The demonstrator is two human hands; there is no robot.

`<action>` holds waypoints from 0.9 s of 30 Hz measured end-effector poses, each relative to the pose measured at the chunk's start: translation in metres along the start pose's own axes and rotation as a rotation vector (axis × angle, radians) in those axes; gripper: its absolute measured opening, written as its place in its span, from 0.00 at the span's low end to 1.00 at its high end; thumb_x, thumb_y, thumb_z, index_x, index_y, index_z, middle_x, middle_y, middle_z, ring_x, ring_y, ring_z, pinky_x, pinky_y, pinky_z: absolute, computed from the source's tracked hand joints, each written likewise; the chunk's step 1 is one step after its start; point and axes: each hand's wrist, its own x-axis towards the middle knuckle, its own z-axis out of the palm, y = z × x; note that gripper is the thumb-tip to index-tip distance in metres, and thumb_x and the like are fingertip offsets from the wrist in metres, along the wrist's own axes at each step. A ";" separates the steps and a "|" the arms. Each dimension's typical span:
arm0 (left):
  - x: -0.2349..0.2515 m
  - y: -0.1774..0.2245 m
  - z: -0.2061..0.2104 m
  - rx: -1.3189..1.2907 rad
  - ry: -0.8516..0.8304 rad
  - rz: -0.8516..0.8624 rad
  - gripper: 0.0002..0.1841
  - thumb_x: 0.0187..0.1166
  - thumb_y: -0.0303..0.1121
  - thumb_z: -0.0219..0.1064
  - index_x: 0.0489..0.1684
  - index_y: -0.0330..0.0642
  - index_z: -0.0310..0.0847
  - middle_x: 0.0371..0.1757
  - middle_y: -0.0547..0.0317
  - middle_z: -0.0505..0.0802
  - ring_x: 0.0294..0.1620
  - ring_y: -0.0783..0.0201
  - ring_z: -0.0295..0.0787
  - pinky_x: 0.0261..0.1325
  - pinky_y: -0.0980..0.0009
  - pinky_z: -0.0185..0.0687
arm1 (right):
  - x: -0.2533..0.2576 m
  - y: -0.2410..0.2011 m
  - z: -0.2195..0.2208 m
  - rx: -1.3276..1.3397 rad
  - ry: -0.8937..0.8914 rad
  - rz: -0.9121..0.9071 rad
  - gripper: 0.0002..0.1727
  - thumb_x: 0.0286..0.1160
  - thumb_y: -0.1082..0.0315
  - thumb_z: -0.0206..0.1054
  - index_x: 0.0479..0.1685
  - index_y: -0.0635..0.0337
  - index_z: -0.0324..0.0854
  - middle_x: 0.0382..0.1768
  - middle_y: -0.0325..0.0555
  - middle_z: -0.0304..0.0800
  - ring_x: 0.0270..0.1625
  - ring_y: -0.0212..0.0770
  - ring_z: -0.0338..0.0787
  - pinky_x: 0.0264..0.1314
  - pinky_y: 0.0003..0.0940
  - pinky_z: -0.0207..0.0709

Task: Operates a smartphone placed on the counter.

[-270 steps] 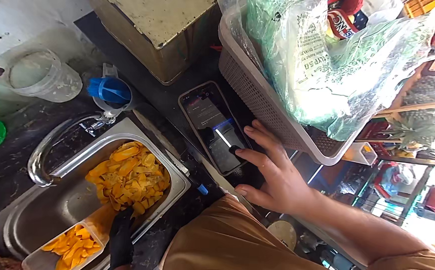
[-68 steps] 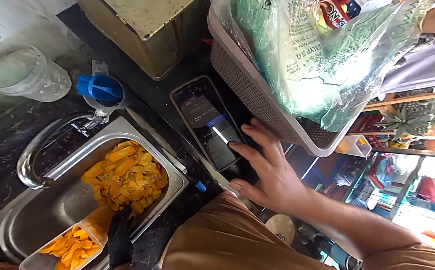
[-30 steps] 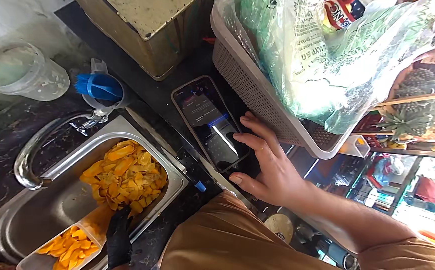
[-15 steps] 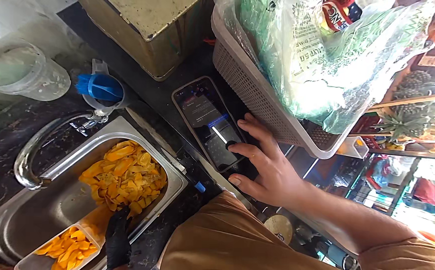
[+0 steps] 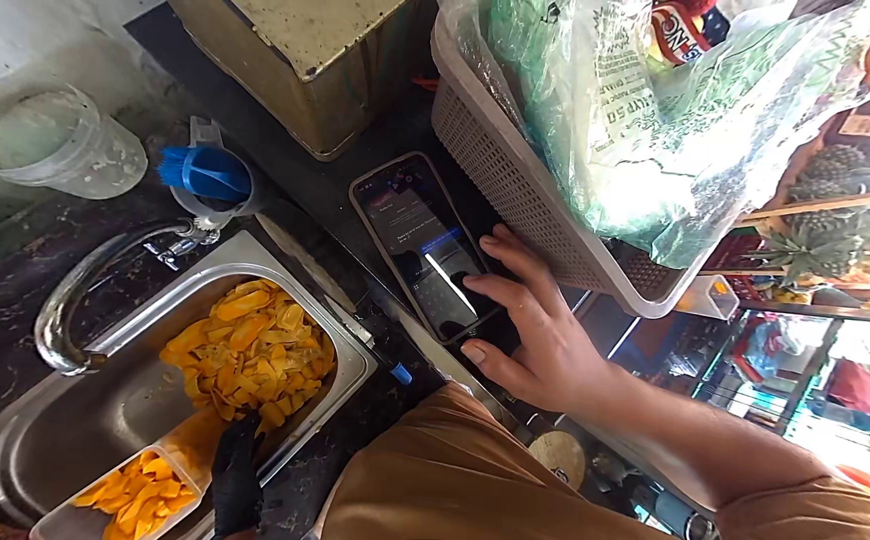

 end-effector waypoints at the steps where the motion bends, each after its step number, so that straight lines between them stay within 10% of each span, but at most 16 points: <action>1: 0.000 0.000 0.000 -0.004 -0.003 0.006 0.25 0.83 0.44 0.61 0.72 0.36 0.76 0.72 0.50 0.85 0.70 0.61 0.81 0.68 0.60 0.80 | 0.000 0.000 0.000 0.000 0.015 0.007 0.30 0.81 0.45 0.64 0.73 0.57 0.76 0.84 0.59 0.68 0.92 0.57 0.60 0.89 0.54 0.65; 10: 0.000 0.000 -0.001 -0.013 0.002 -0.004 0.25 0.82 0.44 0.63 0.72 0.37 0.76 0.72 0.51 0.85 0.70 0.61 0.81 0.68 0.59 0.80 | 0.000 0.000 0.001 -0.048 0.002 0.025 0.34 0.82 0.42 0.62 0.76 0.59 0.77 0.85 0.59 0.68 0.92 0.56 0.60 0.90 0.52 0.64; 19: 0.001 0.000 -0.001 0.025 0.005 0.005 0.25 0.83 0.44 0.61 0.72 0.35 0.77 0.72 0.48 0.85 0.71 0.58 0.81 0.69 0.56 0.80 | 0.000 -0.003 0.004 -0.147 -0.075 -0.074 0.28 0.82 0.32 0.55 0.76 0.28 0.79 0.89 0.62 0.57 0.94 0.64 0.50 0.86 0.60 0.64; 27: 0.001 0.000 0.001 0.010 0.008 -0.007 0.25 0.83 0.44 0.62 0.73 0.36 0.76 0.73 0.49 0.84 0.72 0.59 0.80 0.70 0.56 0.79 | -0.008 0.003 0.000 -0.032 0.021 -0.069 0.23 0.83 0.42 0.60 0.62 0.46 0.85 0.84 0.59 0.68 0.92 0.59 0.57 0.89 0.56 0.63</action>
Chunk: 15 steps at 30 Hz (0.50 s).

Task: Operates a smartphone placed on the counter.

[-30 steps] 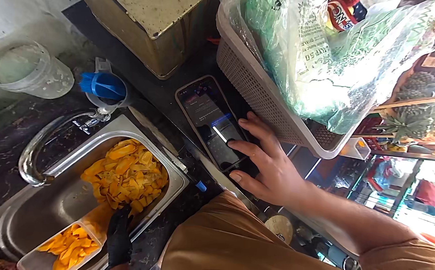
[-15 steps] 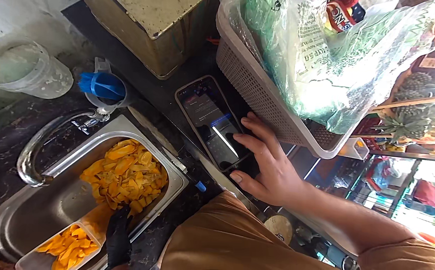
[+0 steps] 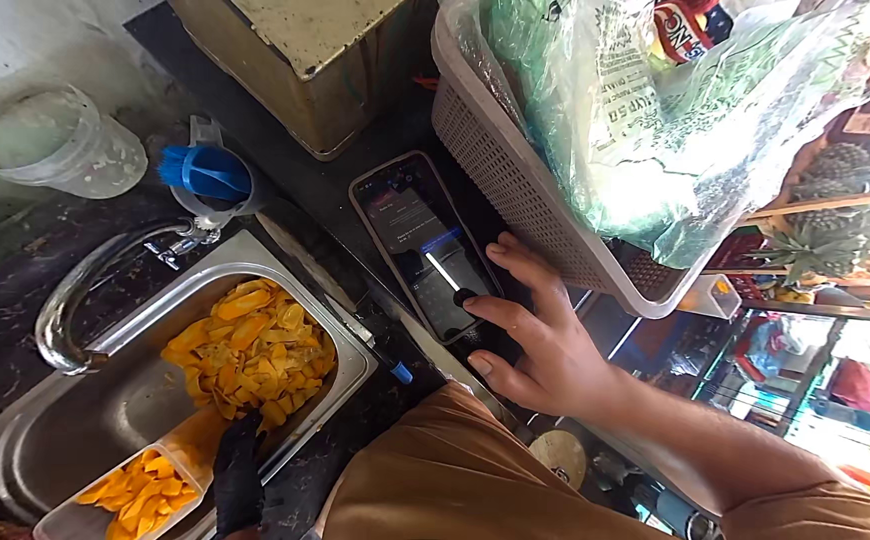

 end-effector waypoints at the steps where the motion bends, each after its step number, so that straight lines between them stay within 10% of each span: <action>1: -0.001 0.000 0.000 -0.004 0.002 -0.005 0.25 0.83 0.44 0.62 0.73 0.36 0.76 0.74 0.49 0.84 0.72 0.59 0.80 0.70 0.56 0.79 | 0.000 0.000 0.000 -0.001 0.001 0.003 0.22 0.83 0.43 0.60 0.62 0.46 0.85 0.84 0.59 0.68 0.92 0.59 0.57 0.89 0.56 0.63; 15: -0.002 0.000 0.000 -0.026 0.000 -0.012 0.25 0.83 0.42 0.63 0.73 0.36 0.76 0.74 0.50 0.84 0.71 0.60 0.80 0.69 0.58 0.80 | -0.001 -0.002 0.002 -0.029 0.043 0.054 0.26 0.83 0.44 0.61 0.67 0.55 0.79 0.83 0.60 0.71 0.90 0.55 0.64 0.87 0.50 0.68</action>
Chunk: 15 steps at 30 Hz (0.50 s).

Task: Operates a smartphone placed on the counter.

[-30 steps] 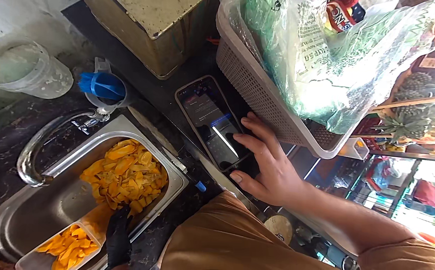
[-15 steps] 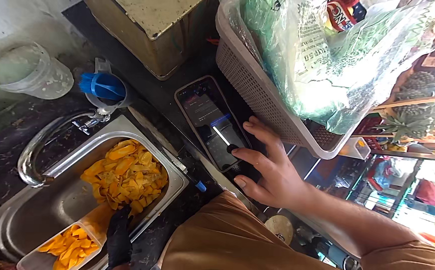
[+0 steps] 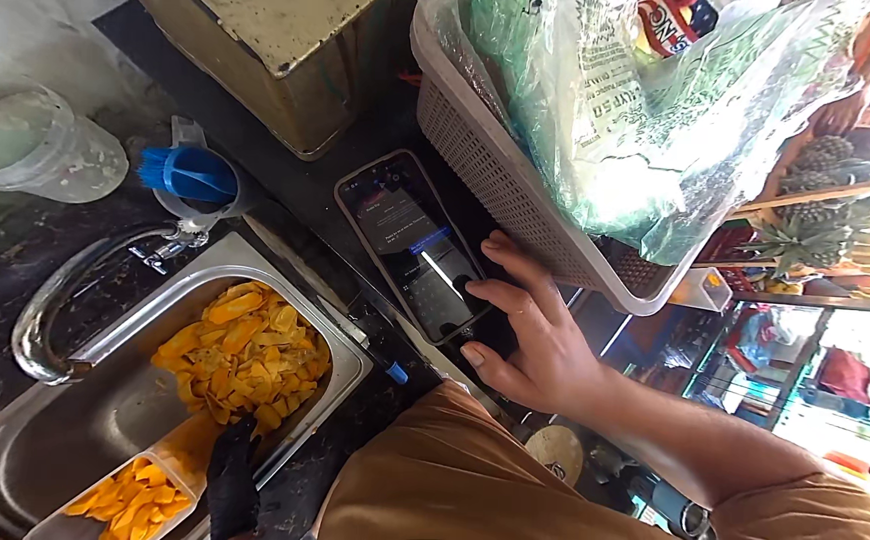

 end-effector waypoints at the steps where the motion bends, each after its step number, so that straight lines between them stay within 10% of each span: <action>1: 0.000 0.000 0.000 0.000 -0.004 -0.003 0.25 0.82 0.42 0.62 0.73 0.36 0.76 0.74 0.50 0.83 0.71 0.60 0.80 0.69 0.58 0.79 | 0.000 0.000 0.000 -0.006 -0.009 -0.002 0.26 0.83 0.44 0.61 0.67 0.54 0.80 0.83 0.59 0.70 0.91 0.55 0.63 0.87 0.51 0.68; 15: 0.001 0.001 -0.002 0.026 -0.016 0.006 0.24 0.83 0.44 0.61 0.72 0.38 0.77 0.74 0.51 0.84 0.72 0.60 0.80 0.70 0.57 0.79 | 0.008 -0.005 0.003 -0.132 -0.164 -0.090 0.27 0.83 0.33 0.55 0.79 0.22 0.76 0.90 0.59 0.59 0.94 0.65 0.48 0.86 0.63 0.61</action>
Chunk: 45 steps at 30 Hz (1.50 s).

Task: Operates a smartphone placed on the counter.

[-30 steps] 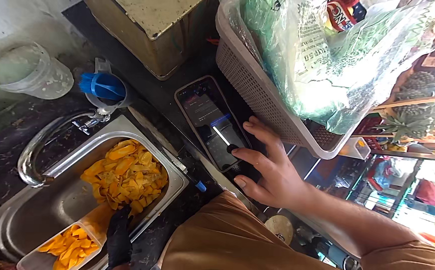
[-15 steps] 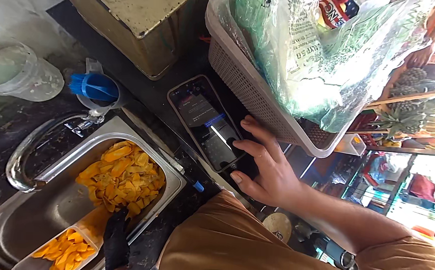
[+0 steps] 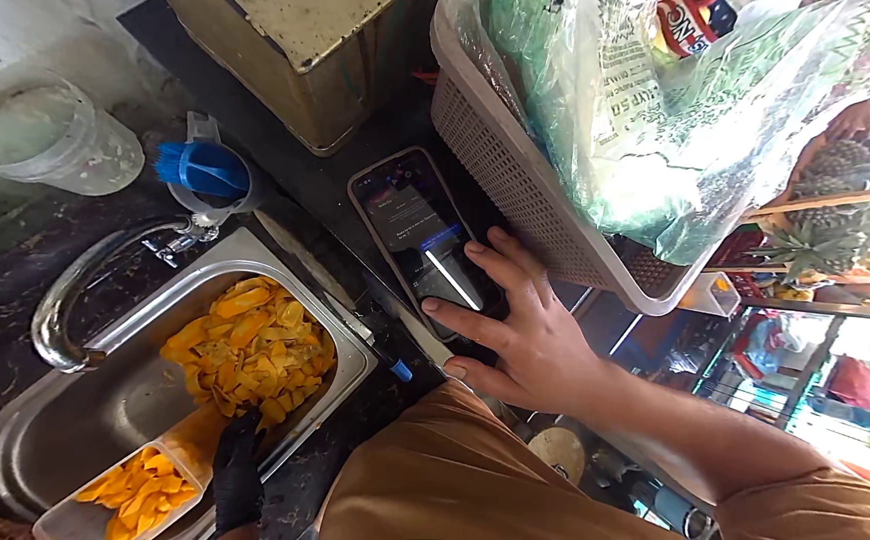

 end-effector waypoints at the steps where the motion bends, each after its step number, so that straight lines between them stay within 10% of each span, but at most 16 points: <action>1: 0.000 0.001 0.000 -0.002 -0.002 -0.005 0.24 0.83 0.43 0.61 0.73 0.38 0.77 0.74 0.52 0.84 0.72 0.60 0.81 0.70 0.58 0.80 | 0.000 0.000 0.000 -0.002 -0.002 0.003 0.27 0.83 0.33 0.55 0.79 0.21 0.76 0.90 0.58 0.58 0.94 0.65 0.48 0.86 0.62 0.61; 10: 0.001 -0.001 0.001 0.001 0.003 0.005 0.24 0.83 0.43 0.61 0.72 0.37 0.76 0.74 0.50 0.84 0.72 0.59 0.80 0.69 0.58 0.80 | -0.009 0.006 -0.003 0.127 0.113 0.016 0.23 0.84 0.41 0.58 0.64 0.44 0.85 0.83 0.60 0.69 0.92 0.62 0.56 0.89 0.59 0.61; 31: -0.001 0.002 0.001 -0.001 0.005 -0.002 0.25 0.84 0.44 0.62 0.73 0.37 0.76 0.74 0.50 0.84 0.72 0.60 0.80 0.70 0.57 0.79 | 0.004 -0.001 -0.001 0.020 -0.006 0.048 0.28 0.82 0.33 0.54 0.78 0.23 0.78 0.90 0.59 0.58 0.94 0.67 0.48 0.84 0.63 0.64; 45: -0.003 0.004 0.004 -0.017 0.038 -0.019 0.25 0.83 0.43 0.63 0.73 0.37 0.76 0.74 0.50 0.83 0.71 0.59 0.80 0.69 0.58 0.79 | -0.009 0.004 -0.001 0.159 0.160 0.090 0.24 0.81 0.48 0.61 0.64 0.56 0.79 0.83 0.59 0.71 0.92 0.56 0.61 0.89 0.51 0.66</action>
